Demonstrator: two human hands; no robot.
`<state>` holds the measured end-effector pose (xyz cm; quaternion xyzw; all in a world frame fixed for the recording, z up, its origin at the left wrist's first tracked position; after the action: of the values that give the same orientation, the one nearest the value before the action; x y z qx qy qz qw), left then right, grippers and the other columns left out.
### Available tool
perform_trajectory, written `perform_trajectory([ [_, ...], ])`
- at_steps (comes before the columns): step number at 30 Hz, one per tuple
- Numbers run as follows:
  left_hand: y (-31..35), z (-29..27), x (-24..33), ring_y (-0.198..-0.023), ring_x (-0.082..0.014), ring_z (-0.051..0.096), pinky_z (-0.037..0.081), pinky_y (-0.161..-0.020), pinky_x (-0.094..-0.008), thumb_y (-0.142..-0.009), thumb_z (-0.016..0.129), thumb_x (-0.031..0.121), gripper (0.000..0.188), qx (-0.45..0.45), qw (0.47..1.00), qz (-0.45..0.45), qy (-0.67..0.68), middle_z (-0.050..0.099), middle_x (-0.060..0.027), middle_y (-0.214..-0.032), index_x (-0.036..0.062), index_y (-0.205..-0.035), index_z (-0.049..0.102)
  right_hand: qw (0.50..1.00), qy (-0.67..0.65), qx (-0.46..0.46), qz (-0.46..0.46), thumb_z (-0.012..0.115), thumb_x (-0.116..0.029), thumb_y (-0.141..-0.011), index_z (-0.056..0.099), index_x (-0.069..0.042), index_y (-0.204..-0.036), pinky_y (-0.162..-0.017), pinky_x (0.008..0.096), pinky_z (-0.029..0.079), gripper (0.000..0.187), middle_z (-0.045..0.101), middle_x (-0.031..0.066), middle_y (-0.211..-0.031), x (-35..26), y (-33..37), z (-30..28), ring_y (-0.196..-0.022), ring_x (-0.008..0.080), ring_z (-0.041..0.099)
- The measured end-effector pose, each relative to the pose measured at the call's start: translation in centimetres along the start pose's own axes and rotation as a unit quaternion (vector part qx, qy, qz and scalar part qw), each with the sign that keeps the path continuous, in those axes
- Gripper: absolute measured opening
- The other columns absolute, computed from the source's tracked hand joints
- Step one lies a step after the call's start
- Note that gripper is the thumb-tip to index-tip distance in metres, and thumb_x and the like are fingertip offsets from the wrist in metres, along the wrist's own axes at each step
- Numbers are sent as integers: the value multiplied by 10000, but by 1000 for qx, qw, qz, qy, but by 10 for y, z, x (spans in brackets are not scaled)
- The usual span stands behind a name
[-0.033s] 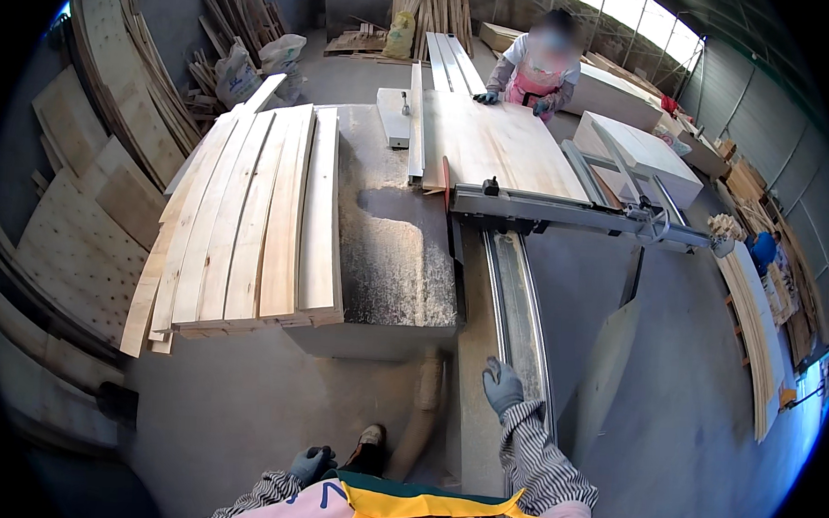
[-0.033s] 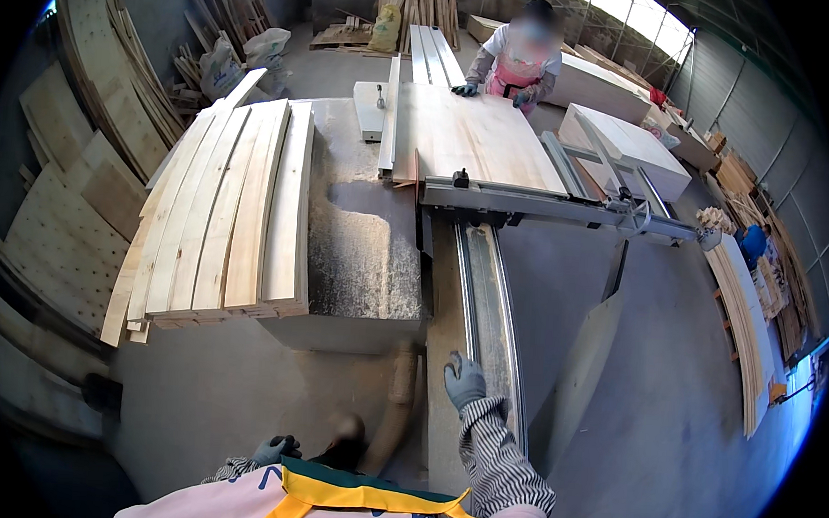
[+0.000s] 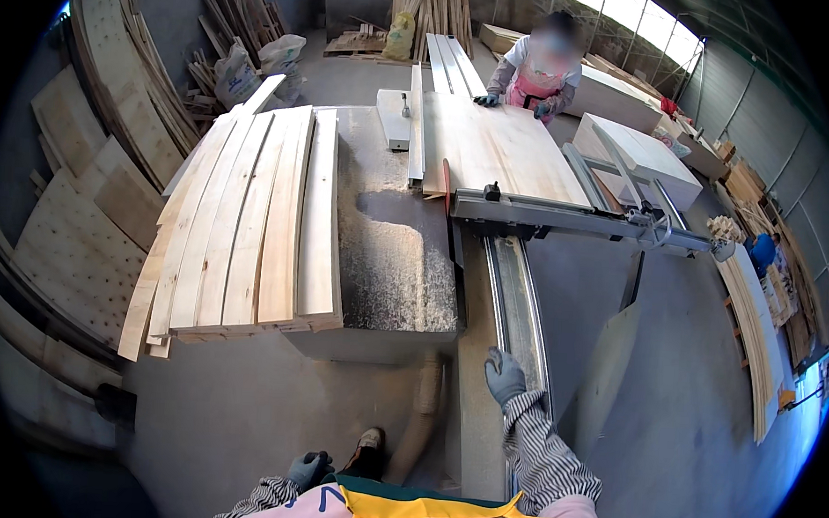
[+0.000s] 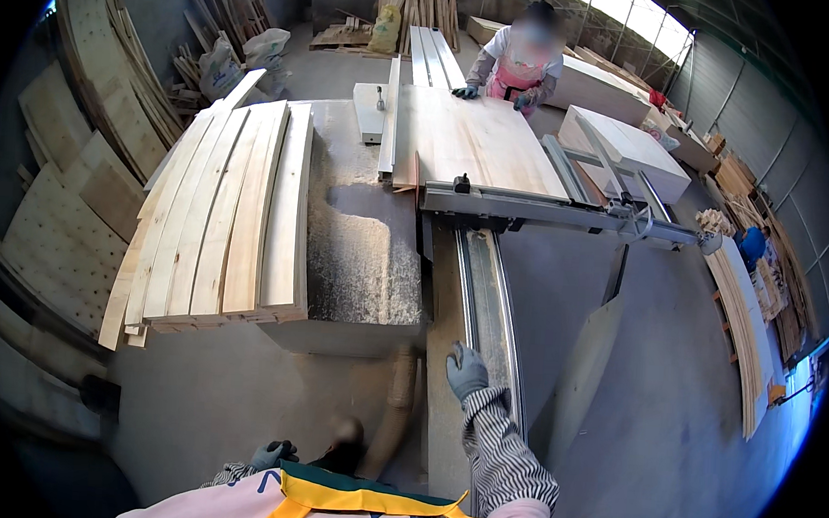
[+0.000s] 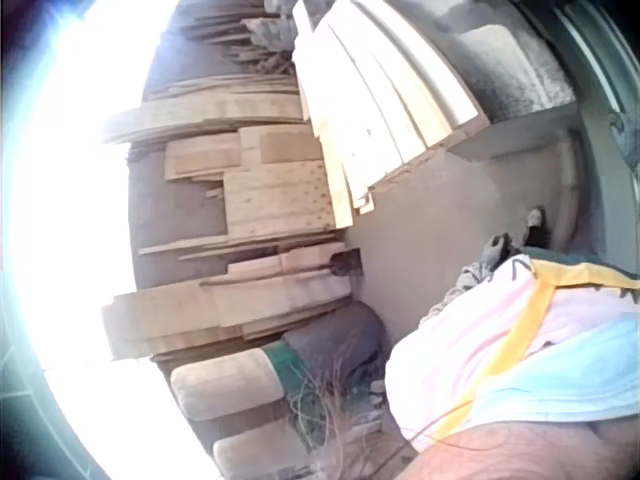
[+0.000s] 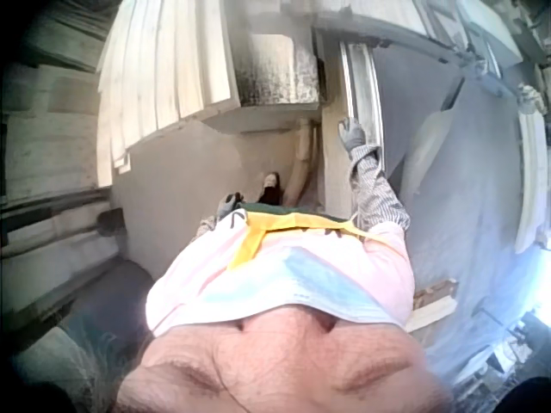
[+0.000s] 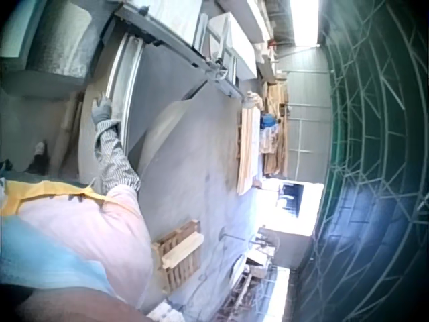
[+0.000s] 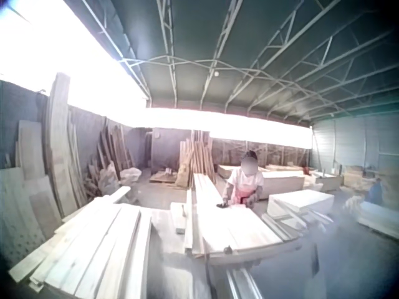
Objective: The person feeds wooden planks into a table saw and stacks the cut pieces. A coworker assists by guiding the planks through the saw. The person wears gloves and an apron while working in a workshop.
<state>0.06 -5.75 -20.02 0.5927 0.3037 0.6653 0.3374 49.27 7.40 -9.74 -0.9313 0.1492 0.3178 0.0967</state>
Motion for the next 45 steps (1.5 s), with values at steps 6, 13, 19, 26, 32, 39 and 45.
perform_trajectory([
  [6, -29, -37, -21, -780, -268, 650, 534, -731, -372, -925, 558, 320, 379, 29, 998, -48, -15, 659, -183, -874, -32, -1065, 579, 991, 102, 18, -89, 559, -200, -836, 504, -41, -1219, -981, 409, 395, 418, 564, 177, -1182, -64, -205, -17, -1119, 330, 515],
  [13, -41, -37, 9, -849, -292, 660, 561, -767, -383, -948, 521, 206, 248, 103, 985, -129, -42, 648, -161, -1003, 13, -1096, 570, 984, 153, -2, -94, 528, -187, -851, 456, -12, -1273, -1012, 397, 376, 463, 520, 209, -1236, -98, -358, 26, -1152, 349, 490],
  [19, -48, 2, 48, -786, -260, 649, 545, -737, -356, -932, 547, 199, 253, 39, 992, -119, -21, 645, -167, -912, -11, -1073, 562, 941, 300, -158, 16, 392, -322, -882, 577, -68, -1133, -949, 415, 431, 402, 584, 178, -1160, -79, -368, 69, -1063, 314, 571],
  [26, -93, 97, 96, -872, -255, 643, 543, -784, -356, -940, 541, 274, 356, -133, 987, -3, -95, 630, -166, -972, -15, -1146, 523, 925, 318, -205, 46, 398, -354, -870, 624, -96, -1116, -909, 415, 469, 421, 620, 119, -1147, -78, -309, 51, -1050, 274, 598],
  [32, -102, 197, 157, -801, -205, 636, 535, -706, -326, -934, 553, 295, 330, -173, 984, 17, -38, 632, -117, -902, 18, -1113, 558, 924, 335, -185, 23, 439, -365, -860, 637, -88, -1079, -898, 405, 468, 405, 616, 107, -1118, -76, -244, 43, -1048, 265, 590],
  [39, -163, 251, 182, -783, -253, 628, 522, -712, -388, -930, 484, 472, 428, -209, 977, -14, 31, 635, -102, -891, 70, -1043, 576, 944, 292, -154, -2, 508, -334, -826, 630, -52, -1027, -922, 413, 419, 367, 601, 126, -1093, -78, -150, 30, -1044, 271, 561],
  [45, -149, 277, 185, -659, -232, 583, 501, -644, -378, -842, 517, 629, 568, -192, 980, -43, 9, 567, -53, -763, 92, -1014, 580, 958, 268, -98, -33, 521, -302, -788, 620, -45, -985, -912, 422, 416, 339, 601, 144, -1092, -79, -57, 6, -1022, 283, 557],
])
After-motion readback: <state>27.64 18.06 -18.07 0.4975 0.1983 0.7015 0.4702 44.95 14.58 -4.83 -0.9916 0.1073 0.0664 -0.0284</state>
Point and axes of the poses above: each hand's wrist, its own y-axis away from the middle knuckle, its own z-axis out of the palm, x = y × z, the point moved 8 cm from there along -y, towards the middle knuckle
